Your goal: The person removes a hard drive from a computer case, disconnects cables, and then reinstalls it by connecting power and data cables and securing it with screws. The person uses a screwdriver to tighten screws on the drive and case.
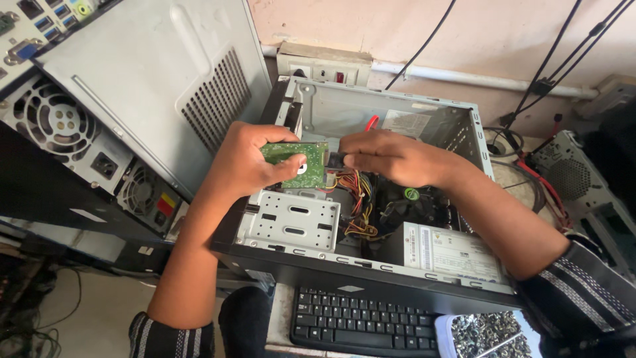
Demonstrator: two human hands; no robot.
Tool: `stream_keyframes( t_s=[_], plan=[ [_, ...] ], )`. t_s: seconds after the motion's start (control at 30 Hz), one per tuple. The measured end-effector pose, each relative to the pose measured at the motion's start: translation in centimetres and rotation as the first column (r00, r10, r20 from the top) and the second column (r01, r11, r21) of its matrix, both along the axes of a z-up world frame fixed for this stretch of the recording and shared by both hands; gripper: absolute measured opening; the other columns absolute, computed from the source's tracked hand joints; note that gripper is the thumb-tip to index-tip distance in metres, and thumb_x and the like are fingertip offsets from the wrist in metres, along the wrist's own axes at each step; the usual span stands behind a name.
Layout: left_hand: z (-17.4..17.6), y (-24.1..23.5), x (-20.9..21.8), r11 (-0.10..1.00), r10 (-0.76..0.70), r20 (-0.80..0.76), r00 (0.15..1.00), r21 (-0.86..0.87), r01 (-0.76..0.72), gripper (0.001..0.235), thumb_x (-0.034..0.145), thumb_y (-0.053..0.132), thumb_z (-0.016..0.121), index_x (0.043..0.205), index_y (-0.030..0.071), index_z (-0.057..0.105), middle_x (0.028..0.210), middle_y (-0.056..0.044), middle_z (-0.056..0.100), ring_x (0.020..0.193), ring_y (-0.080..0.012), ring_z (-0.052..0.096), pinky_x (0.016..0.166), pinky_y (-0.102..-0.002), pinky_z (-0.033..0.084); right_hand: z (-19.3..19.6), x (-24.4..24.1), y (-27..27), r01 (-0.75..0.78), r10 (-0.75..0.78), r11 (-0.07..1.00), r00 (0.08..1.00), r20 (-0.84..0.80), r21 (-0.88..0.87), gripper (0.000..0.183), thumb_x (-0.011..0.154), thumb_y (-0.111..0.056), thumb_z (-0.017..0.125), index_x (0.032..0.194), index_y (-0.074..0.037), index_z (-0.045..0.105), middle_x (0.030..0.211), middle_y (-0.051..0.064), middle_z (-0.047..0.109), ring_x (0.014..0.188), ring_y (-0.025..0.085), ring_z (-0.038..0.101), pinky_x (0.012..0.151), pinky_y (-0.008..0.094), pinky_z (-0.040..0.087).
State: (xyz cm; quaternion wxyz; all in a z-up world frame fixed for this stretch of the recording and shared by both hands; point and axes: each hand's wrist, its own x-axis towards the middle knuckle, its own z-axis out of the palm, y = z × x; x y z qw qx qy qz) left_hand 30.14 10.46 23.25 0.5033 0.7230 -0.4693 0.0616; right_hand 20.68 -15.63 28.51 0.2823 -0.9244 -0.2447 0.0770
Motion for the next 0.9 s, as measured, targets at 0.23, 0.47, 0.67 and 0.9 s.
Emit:
stream_keyframes(
  t_s=[0.23,0.47,0.67,0.9],
  plan=[
    [0.2,0.0,-0.3,1.000,-0.002,-0.023,1.000,0.009,0.002,0.032,0.080,0.021,0.084,0.099,-0.004,0.074,0.079,-0.011,0.076,0.072,-0.0056,0.066,0.065,-0.024,0.054,-0.4,0.1,-0.2,0.006,-0.001,0.996,0.998,-0.061,0.085,0.032,0.102,-0.030,0.046,0.097,-0.001,0.060,0.082,0.013,0.057,0.083,0.027,0.058,0.080,0.041,0.046],
    [0.0,-0.1,0.0,0.999,0.031,0.038,0.999,0.033,-0.032,0.036,0.078,0.023,0.086,0.099,-0.004,0.075,0.082,-0.012,0.077,0.072,-0.0068,0.069,0.065,-0.025,0.055,-0.8,0.2,-0.3,-0.021,0.021,0.998,1.000,0.003,0.055,0.032,0.104,-0.028,0.045,0.094,-0.001,0.059,0.083,0.013,0.058,0.083,0.026,0.060,0.080,0.040,0.046],
    [0.0,-0.2,0.1,0.999,0.025,0.061,0.998,0.029,-0.027,0.035,0.077,0.024,0.085,0.098,-0.003,0.075,0.081,-0.012,0.077,0.070,-0.0074,0.068,0.064,-0.025,0.054,-1.2,-0.1,-0.4,-0.035,0.034,0.999,0.997,0.072,0.023,0.029,0.104,-0.025,0.046,0.091,-0.001,0.057,0.082,0.013,0.060,0.080,0.026,0.062,0.077,0.040,0.048],
    [0.3,0.0,-0.1,0.999,0.022,0.010,1.000,0.039,-0.022,0.030,0.080,0.024,0.082,0.093,-0.002,0.075,0.074,-0.009,0.075,0.066,-0.0069,0.064,0.060,-0.025,0.051,-1.8,0.4,-0.6,-0.042,0.038,0.994,0.998,0.049,0.096,0.029,0.105,-0.024,0.046,0.093,-0.001,0.060,0.081,0.011,0.060,0.081,0.022,0.059,0.077,0.038,0.049]
  ],
)
